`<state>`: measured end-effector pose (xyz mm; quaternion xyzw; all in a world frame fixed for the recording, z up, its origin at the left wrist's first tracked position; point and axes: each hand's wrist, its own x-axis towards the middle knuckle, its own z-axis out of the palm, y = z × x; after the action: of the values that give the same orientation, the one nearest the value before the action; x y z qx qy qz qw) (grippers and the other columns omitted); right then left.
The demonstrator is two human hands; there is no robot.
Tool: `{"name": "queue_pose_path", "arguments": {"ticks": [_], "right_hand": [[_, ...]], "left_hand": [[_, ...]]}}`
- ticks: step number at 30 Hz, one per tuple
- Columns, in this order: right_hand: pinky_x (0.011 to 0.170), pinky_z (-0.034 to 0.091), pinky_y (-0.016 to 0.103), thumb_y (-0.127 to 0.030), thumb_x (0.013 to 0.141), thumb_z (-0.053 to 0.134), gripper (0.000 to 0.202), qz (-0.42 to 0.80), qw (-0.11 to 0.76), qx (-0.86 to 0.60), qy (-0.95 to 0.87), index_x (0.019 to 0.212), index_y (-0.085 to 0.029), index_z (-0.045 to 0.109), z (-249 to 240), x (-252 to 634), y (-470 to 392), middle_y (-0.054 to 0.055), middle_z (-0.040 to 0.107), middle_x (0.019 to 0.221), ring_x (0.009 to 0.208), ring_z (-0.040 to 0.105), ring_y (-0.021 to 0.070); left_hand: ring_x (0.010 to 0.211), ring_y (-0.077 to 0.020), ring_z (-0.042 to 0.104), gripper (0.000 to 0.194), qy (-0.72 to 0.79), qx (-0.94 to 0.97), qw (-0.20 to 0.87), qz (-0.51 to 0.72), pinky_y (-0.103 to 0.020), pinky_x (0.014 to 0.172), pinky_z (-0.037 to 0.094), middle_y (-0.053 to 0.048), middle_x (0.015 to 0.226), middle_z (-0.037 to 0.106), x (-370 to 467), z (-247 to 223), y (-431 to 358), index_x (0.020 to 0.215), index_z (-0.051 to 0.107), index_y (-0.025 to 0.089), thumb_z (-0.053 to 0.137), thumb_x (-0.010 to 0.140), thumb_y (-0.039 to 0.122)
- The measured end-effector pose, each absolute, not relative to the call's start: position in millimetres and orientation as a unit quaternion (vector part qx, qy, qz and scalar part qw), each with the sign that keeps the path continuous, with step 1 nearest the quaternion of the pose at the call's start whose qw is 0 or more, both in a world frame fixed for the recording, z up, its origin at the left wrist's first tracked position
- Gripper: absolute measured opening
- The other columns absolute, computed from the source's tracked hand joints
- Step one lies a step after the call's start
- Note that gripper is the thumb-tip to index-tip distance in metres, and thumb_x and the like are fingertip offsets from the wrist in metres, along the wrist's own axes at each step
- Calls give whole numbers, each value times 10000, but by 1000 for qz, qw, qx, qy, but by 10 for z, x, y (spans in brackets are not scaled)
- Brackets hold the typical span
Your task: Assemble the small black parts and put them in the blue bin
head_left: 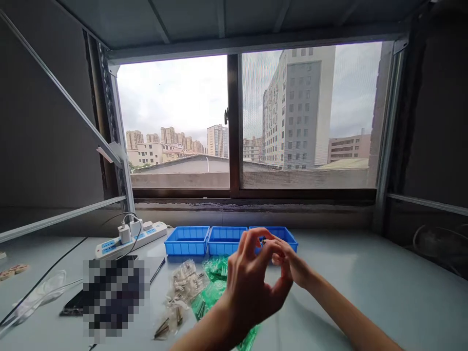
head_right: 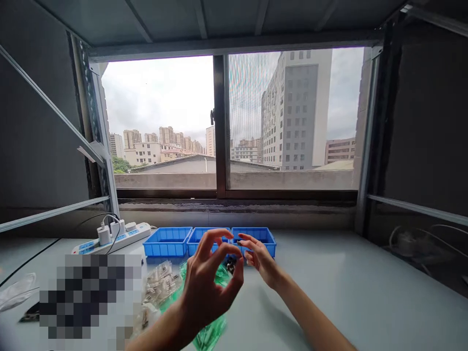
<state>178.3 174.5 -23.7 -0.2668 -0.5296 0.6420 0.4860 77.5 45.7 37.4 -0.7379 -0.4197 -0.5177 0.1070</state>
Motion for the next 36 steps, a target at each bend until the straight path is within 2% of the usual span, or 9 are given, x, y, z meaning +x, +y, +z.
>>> {"name": "queue_pose_path", "arguments": {"ticks": [2, 4, 7, 9, 14, 19, 26, 32, 36], "right_hand": [[487, 267, 230, -375, 603, 679, 375, 667, 486, -255, -504, 957, -254, 649, -194, 1793, 1713, -7, 565, 759, 511, 360, 81], [488, 258, 220, -349, 573, 696, 381, 693, 483, -241, -478, 936, -244, 650, -165, 1799, 1688, -21, 556, 735, 513, 347, 73], [477, 236, 211, -303, 518, 716, 383, 718, 476, -235, -450, 888, -230, 652, -165, 1798, 1680, -42, 535, 679, 489, 307, 57], [468, 221, 207, -285, 491, 721, 396, 729, 474, -239, -432, 876, -225, 654, -183, 1793, 1687, -49, 536, 678, 473, 283, 46], [462, 200, 203, -264, 479, 726, 386, 741, 457, -249, -424, 855, -217, 657, -205, 1758, 1655, -47, 545, 700, 459, 268, 30], [463, 170, 209, -273, 471, 730, 375, 739, 436, -258, -444, 833, -212, 649, -167, 1699, 1541, -42, 540, 706, 453, 242, 24], [461, 161, 210, -264, 460, 738, 416, 741, 430, -270, -439, 862, -206, 650, -142, 1693, 1516, -46, 540, 704, 448, 257, 20], [466, 185, 200, -292, 450, 785, 460, 743, 432, -272, -433, 882, -193, 661, -189, 1675, 1539, -63, 500, 599, 457, 265, 27], [460, 175, 196, -293, 414, 807, 489, 744, 431, -277, -428, 872, -196, 665, -170, 1663, 1513, -63, 509, 601, 459, 269, 26]], "left_hand": [[781, -182, 567, 169, -416, -743, 209, -482, -266, 583, 480, -81, 901, 601, 541, 434, 611, 762, 628, 227, 468, 799, 270], [776, -187, 575, 187, -384, -785, 246, -419, -270, 603, 473, -82, 867, 615, 376, 420, 772, 790, 638, 230, 460, 806, 284], [826, -207, 591, 191, -326, -866, 238, -294, -281, 656, 470, -83, 920, 631, 238, 345, 1011, 887, 645, 247, 490, 811, 328], [846, -209, 594, 191, -326, -883, 208, -266, -281, 681, 467, -84, 944, 631, 185, 292, 1138, 930, 640, 253, 507, 818, 333], [867, -202, 584, 191, -359, -869, 172, -294, -289, 719, 463, -80, 939, 619, 92, 149, 1239, 966, 616, 248, 487, 860, 341], [801, -175, 580, 196, -352, -867, 223, -273, -261, 651, 458, -70, 890, 614, 41, 46, 1186, 927, 596, 230, 405, 901, 266], [717, -158, 551, 225, -297, -849, 355, -257, -250, 538, 439, -57, 832, 585, 21, -59, 1263, 780, 532, 169, 389, 908, 285], [686, -151, 531, 310, -297, -834, 368, -286, -250, 502, 415, -45, 801, 570, 41, -122, 1288, 801, 538, 162, 359, 916, 387], [673, -139, 525, 335, -311, -814, 374, -318, -243, 515, 404, -37, 792, 568, 51, -68, 1254, 762, 524, 171, 345, 923, 403]]}}
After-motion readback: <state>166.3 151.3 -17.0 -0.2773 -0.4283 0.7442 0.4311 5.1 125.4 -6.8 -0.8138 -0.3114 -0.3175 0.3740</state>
